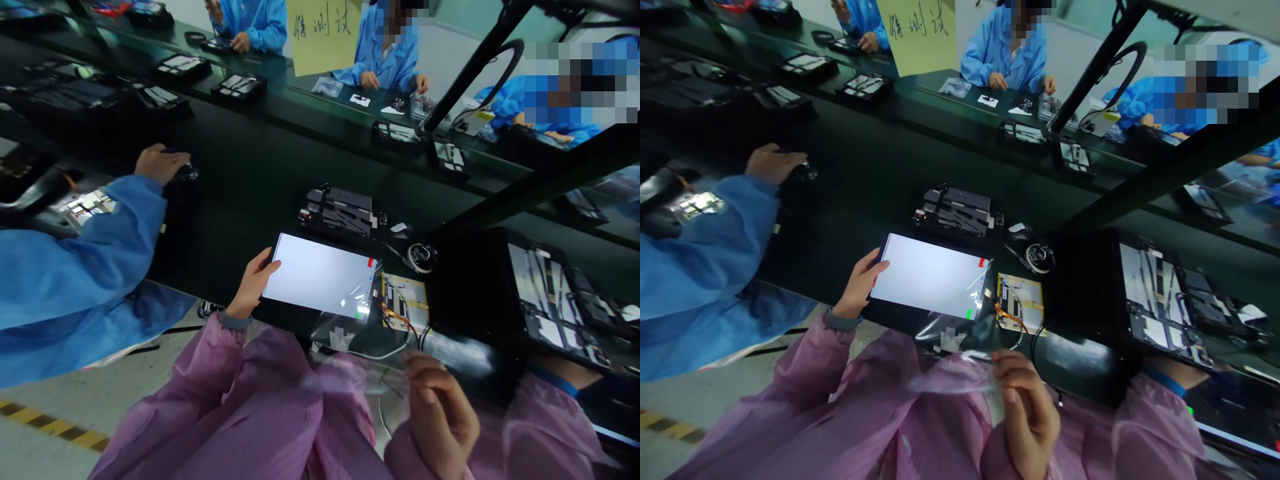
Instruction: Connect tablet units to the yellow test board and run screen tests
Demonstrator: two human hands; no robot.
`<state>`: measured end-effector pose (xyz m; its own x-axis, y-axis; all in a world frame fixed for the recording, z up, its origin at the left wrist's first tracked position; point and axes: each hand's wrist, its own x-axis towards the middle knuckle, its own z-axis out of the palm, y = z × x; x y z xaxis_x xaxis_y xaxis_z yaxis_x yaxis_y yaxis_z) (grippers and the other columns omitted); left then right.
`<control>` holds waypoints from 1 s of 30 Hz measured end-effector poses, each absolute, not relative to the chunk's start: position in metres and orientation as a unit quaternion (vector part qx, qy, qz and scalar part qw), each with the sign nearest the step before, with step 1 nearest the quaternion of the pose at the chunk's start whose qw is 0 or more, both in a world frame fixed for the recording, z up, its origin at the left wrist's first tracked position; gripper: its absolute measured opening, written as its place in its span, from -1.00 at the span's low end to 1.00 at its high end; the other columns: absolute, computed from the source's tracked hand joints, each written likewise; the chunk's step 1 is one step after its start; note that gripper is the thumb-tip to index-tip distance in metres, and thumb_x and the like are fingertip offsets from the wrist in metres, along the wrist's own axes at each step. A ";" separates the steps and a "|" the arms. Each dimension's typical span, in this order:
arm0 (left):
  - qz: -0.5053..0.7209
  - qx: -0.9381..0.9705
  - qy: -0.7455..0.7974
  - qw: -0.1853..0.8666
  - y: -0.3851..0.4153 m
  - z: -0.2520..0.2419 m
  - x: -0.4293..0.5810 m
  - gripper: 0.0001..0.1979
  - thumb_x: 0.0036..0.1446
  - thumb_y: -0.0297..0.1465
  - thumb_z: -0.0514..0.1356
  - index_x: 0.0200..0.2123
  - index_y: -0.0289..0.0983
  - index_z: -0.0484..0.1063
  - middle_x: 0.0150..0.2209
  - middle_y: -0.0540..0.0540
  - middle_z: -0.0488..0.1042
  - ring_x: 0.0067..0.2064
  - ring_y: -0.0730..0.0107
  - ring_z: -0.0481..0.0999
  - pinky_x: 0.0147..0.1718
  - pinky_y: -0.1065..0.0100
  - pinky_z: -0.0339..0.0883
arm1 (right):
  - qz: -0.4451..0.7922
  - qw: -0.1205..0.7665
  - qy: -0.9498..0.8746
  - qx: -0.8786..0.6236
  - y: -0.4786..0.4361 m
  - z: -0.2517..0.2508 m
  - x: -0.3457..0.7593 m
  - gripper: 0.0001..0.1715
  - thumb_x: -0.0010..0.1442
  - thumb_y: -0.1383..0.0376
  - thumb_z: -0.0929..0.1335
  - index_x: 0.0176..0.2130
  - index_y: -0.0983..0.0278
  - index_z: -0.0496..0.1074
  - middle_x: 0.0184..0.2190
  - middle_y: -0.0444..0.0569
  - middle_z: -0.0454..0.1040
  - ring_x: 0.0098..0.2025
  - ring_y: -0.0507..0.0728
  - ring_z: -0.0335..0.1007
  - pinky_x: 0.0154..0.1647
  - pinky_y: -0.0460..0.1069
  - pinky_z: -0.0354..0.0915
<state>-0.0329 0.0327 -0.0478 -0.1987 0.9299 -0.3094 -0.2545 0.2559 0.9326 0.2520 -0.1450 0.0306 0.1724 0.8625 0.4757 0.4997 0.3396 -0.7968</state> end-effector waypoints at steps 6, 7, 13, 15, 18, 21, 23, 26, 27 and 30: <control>0.536 0.326 0.558 0.543 0.032 -0.041 -0.034 -0.47 -0.06 -0.02 0.31 -0.14 -0.30 0.53 -0.27 -0.12 0.59 -0.28 0.24 0.54 -0.37 0.35 0.39 | 0.046 0.494 -0.672 -0.550 -0.077 0.012 0.194 -0.40 0.25 0.37 0.31 0.24 0.19 0.18 0.23 0.19 0.25 0.29 0.35 0.16 0.17 0.34 0.26; 0.537 0.339 0.557 0.535 0.031 -0.041 -0.035 -0.46 -0.02 0.01 0.27 -0.14 -0.30 0.53 -0.25 -0.13 0.59 -0.27 0.24 0.54 -0.36 0.35 0.39 | 0.026 0.473 -0.668 -0.574 -0.065 0.006 0.183 -0.36 0.27 0.36 0.30 0.29 0.21 0.11 0.23 0.21 0.24 0.29 0.33 0.15 0.18 0.32 0.27; 0.511 0.386 0.561 0.524 0.027 -0.036 -0.035 -0.31 0.07 0.15 0.09 -0.04 -0.32 0.50 -0.18 -0.16 0.58 -0.23 0.21 0.54 -0.32 0.34 0.38 | 0.007 0.285 -0.783 -0.553 -0.028 -0.020 0.143 -0.52 0.25 0.40 0.31 0.16 0.28 0.29 0.21 0.21 0.27 0.33 0.33 0.02 0.22 0.33 0.20; 0.506 0.393 0.563 0.523 0.026 -0.033 -0.035 -0.27 0.05 0.19 0.08 -0.03 -0.32 0.49 -0.19 -0.17 0.58 -0.23 0.20 0.54 -0.32 0.34 0.38 | 0.014 0.260 -0.811 -0.524 -0.038 -0.024 0.149 -0.55 0.24 0.49 0.28 0.11 0.25 0.35 0.17 0.14 0.34 0.27 0.25 0.13 0.19 0.25 0.25; 0.499 0.402 0.572 0.513 0.025 -0.032 -0.035 -0.29 0.07 0.17 0.07 -0.04 -0.30 0.50 -0.21 -0.15 0.58 -0.21 0.20 0.54 -0.31 0.36 0.38 | 0.019 0.270 -0.798 -0.538 -0.069 -0.030 0.175 -0.53 0.25 0.49 0.24 0.12 0.24 0.34 0.10 0.11 0.39 0.19 0.21 0.24 0.12 0.19 0.32; 0.496 0.400 0.582 0.506 0.024 -0.032 -0.036 -0.34 0.09 0.14 0.08 -0.04 -0.29 0.50 -0.23 -0.13 0.58 -0.20 0.21 0.54 -0.32 0.38 0.38 | -0.007 0.302 -0.731 -0.612 -0.102 -0.038 0.207 -0.50 0.26 0.44 0.26 0.17 0.21 0.30 0.11 0.14 0.36 0.19 0.26 0.23 0.10 0.25 0.32; 0.496 0.397 0.580 0.510 0.024 -0.033 -0.036 -0.33 0.09 0.13 0.09 -0.02 -0.30 0.49 -0.23 -0.14 0.58 -0.21 0.21 0.54 -0.33 0.38 0.39 | -0.025 0.297 -0.703 -0.646 -0.115 -0.042 0.220 -0.48 0.24 0.40 0.29 0.18 0.19 0.30 0.15 0.14 0.30 0.22 0.32 0.17 0.11 0.31 0.28; 0.504 0.398 0.575 0.507 0.024 -0.035 -0.035 -0.33 0.10 0.13 0.09 -0.02 -0.32 0.49 -0.23 -0.14 0.58 -0.23 0.23 0.55 -0.33 0.39 0.39 | -0.027 0.279 -0.697 -0.660 -0.119 -0.043 0.226 -0.50 0.22 0.36 0.32 0.15 0.19 0.32 0.19 0.14 0.25 0.26 0.37 0.08 0.14 0.36 0.24; 0.507 0.398 0.574 0.505 0.024 -0.035 -0.035 -0.34 0.09 0.12 0.09 -0.03 -0.32 0.49 -0.23 -0.14 0.58 -0.23 0.23 0.55 -0.34 0.39 0.39 | -0.024 0.280 -0.697 -0.660 -0.118 -0.042 0.225 -0.51 0.23 0.36 0.32 0.15 0.19 0.32 0.20 0.14 0.24 0.27 0.37 0.07 0.14 0.36 0.24; 0.507 0.395 0.577 0.505 0.024 -0.035 -0.034 -0.34 0.09 0.13 0.10 -0.06 -0.31 0.50 -0.25 -0.13 0.58 -0.25 0.23 0.55 -0.41 0.40 0.36 | -0.023 0.306 -0.692 -0.654 -0.114 -0.037 0.224 -0.50 0.24 0.37 0.30 0.16 0.18 0.30 0.19 0.13 0.24 0.26 0.35 0.08 0.14 0.35 0.23</control>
